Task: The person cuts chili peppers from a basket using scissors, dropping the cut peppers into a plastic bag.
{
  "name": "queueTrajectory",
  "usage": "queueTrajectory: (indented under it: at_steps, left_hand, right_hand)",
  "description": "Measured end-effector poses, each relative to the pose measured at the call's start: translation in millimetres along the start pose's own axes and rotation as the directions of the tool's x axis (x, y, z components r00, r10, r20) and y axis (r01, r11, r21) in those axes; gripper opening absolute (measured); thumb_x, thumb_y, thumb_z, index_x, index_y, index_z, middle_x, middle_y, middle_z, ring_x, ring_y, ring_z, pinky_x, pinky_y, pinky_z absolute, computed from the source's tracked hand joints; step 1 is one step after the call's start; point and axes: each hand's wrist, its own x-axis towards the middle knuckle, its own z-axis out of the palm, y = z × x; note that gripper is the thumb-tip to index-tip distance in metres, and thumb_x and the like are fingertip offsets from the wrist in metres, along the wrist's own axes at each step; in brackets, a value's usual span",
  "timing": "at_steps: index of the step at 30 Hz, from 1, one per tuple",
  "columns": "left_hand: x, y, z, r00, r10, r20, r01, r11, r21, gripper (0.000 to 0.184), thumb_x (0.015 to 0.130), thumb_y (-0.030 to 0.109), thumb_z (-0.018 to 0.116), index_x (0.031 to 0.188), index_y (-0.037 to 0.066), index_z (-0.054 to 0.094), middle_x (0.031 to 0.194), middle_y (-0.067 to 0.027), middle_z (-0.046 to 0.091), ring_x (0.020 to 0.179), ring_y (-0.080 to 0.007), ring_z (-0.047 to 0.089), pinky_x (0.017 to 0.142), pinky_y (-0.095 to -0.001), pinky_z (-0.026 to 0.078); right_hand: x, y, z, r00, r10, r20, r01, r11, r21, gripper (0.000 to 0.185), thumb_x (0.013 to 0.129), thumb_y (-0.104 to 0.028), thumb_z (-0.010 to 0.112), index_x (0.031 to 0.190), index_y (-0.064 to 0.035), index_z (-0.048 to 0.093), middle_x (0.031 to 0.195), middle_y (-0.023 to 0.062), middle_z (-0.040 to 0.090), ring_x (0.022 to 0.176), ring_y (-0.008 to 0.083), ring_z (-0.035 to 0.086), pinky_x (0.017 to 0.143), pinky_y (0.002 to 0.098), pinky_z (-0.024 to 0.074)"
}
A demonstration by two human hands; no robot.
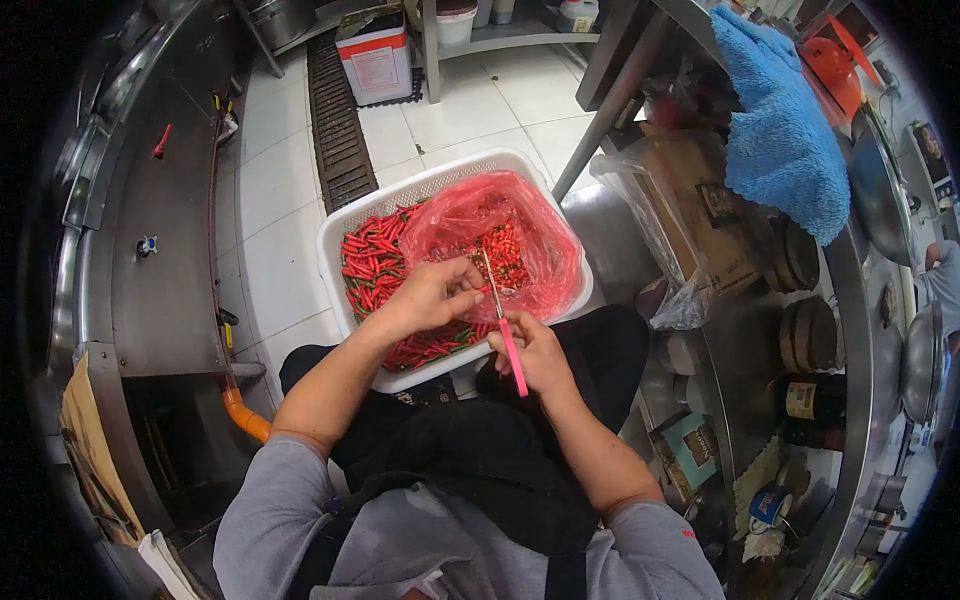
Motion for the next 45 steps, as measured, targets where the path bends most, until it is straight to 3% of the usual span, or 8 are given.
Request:
queueTrajectory:
  at_steps: [4, 10, 15, 19, 28, 36, 41, 45]
  left_hand:
    - [1.0, -1.3, -4.2, 0.989, 0.122, -0.077, -0.11, 0.983, 0.146, 0.011, 0.085, 0.007, 0.068, 0.091, 0.0, 0.061, 0.074, -0.0054, 0.064, 0.067, -0.011, 0.061, 0.061, -0.0279, 0.05]
    - [6.3, -1.1, -5.7, 0.984, 0.015, -0.177, 0.003, 0.995, 0.102, 0.01, 0.085, 0.007, 0.068, 0.089, 0.001, 0.061, 0.072, -0.0034, 0.063, 0.066, -0.01, 0.06, 0.06, -0.0271, 0.049]
    - [5.0, -0.5, 6.1, 0.993, 0.036, -0.116, -0.034, 0.999, 0.021, 0.009, 0.086, 0.006, 0.067, 0.088, 0.001, 0.059, 0.072, -0.0018, 0.06, 0.067, -0.0084, 0.058, 0.059, -0.0262, 0.048]
    - [5.9, -8.5, 11.3, 0.996, 0.052, -0.074, -0.058, 0.995, -0.082, 0.009, 0.086, 0.004, 0.066, 0.09, 0.001, 0.058, 0.074, -0.0016, 0.06, 0.07, -0.0082, 0.058, 0.062, -0.0257, 0.049]
    - [4.6, -5.7, 1.4, 0.982, 0.066, -0.175, -0.042, 0.989, 0.139, 0.013, 0.083, 0.008, 0.068, 0.091, 0.001, 0.061, 0.075, -0.0077, 0.065, 0.072, -0.0157, 0.064, 0.067, -0.0312, 0.052]
    - [2.4, -1.6, 10.9, 0.988, 0.031, -0.152, -0.025, 0.999, 0.041, 0.011, 0.085, 0.008, 0.068, 0.091, 0.001, 0.061, 0.077, -0.0047, 0.065, 0.072, -0.0121, 0.063, 0.066, -0.0291, 0.052]
    - [0.4, -6.1, 15.0, 0.99, 0.064, -0.127, -0.067, 0.998, -0.019, 0.01, 0.086, 0.007, 0.067, 0.09, 0.001, 0.06, 0.077, -0.0037, 0.064, 0.072, -0.0101, 0.062, 0.065, -0.0282, 0.052]
    - [0.2, -5.5, 10.3, 0.99, 0.062, -0.127, -0.051, 0.994, 0.092, 0.011, 0.085, 0.007, 0.066, 0.092, 0.001, 0.06, 0.076, -0.0083, 0.065, 0.073, -0.0167, 0.066, 0.066, -0.0315, 0.052]
  right_hand:
    - [-4.3, -4.1, -0.9, 0.995, 0.1, 0.024, -0.101, 0.994, 0.042, 0.038, 0.088, -0.018, 0.068, 0.116, 0.0021, 0.051, 0.075, 0.0053, 0.06, 0.048, 0.0117, 0.058, 0.042, 0.0236, 0.0447]
    - [-13.0, 3.1, -6.9, 0.991, 0.129, 0.027, -0.13, 0.99, 0.048, 0.035, 0.087, -0.015, 0.068, 0.115, -0.0001, 0.052, 0.078, 0.0064, 0.062, 0.05, 0.0121, 0.059, 0.043, 0.0241, 0.0454]
    - [-9.4, -3.7, -1.8, 0.999, 0.03, 0.02, -0.031, 0.999, 0.01, 0.037, 0.088, -0.013, 0.067, 0.117, 0.0017, 0.051, 0.085, 0.0073, 0.062, 0.064, 0.013, 0.062, 0.052, 0.0258, 0.0491]
    - [-4.0, -11.4, 0.9, 1.0, 0.026, -0.015, -0.025, 0.999, 0.035, 0.038, 0.088, -0.014, 0.068, 0.117, 0.0023, 0.05, 0.083, 0.0069, 0.061, 0.059, 0.0129, 0.06, 0.049, 0.0256, 0.048]
    - [-10.3, -3.4, -9.1, 0.989, 0.143, 0.022, -0.144, 0.989, 0.036, 0.037, 0.089, -0.017, 0.067, 0.116, 0.0013, 0.05, 0.072, 0.0073, 0.059, 0.044, 0.0128, 0.055, 0.038, 0.0253, 0.0425]
    - [-10.1, 4.8, -3.7, 0.999, 0.035, 0.025, -0.035, 0.999, -0.014, 0.038, 0.088, -0.014, 0.068, 0.118, 0.002, 0.051, 0.083, 0.0069, 0.063, 0.061, 0.0133, 0.062, 0.051, 0.0259, 0.0483]
    - [-2.3, -0.6, 2.4, 0.999, 0.027, 0.023, -0.028, 0.999, 0.036, 0.04, 0.087, -0.017, 0.069, 0.118, 0.002, 0.051, 0.081, 0.0069, 0.062, 0.057, 0.012, 0.059, 0.049, 0.0245, 0.0466]
    - [-1.6, -6.2, 5.8, 0.993, 0.111, 0.048, -0.114, 0.992, 0.056, 0.037, 0.088, -0.02, 0.069, 0.113, 0.0024, 0.053, 0.074, 0.0061, 0.059, 0.048, 0.0115, 0.056, 0.043, 0.0244, 0.0441]
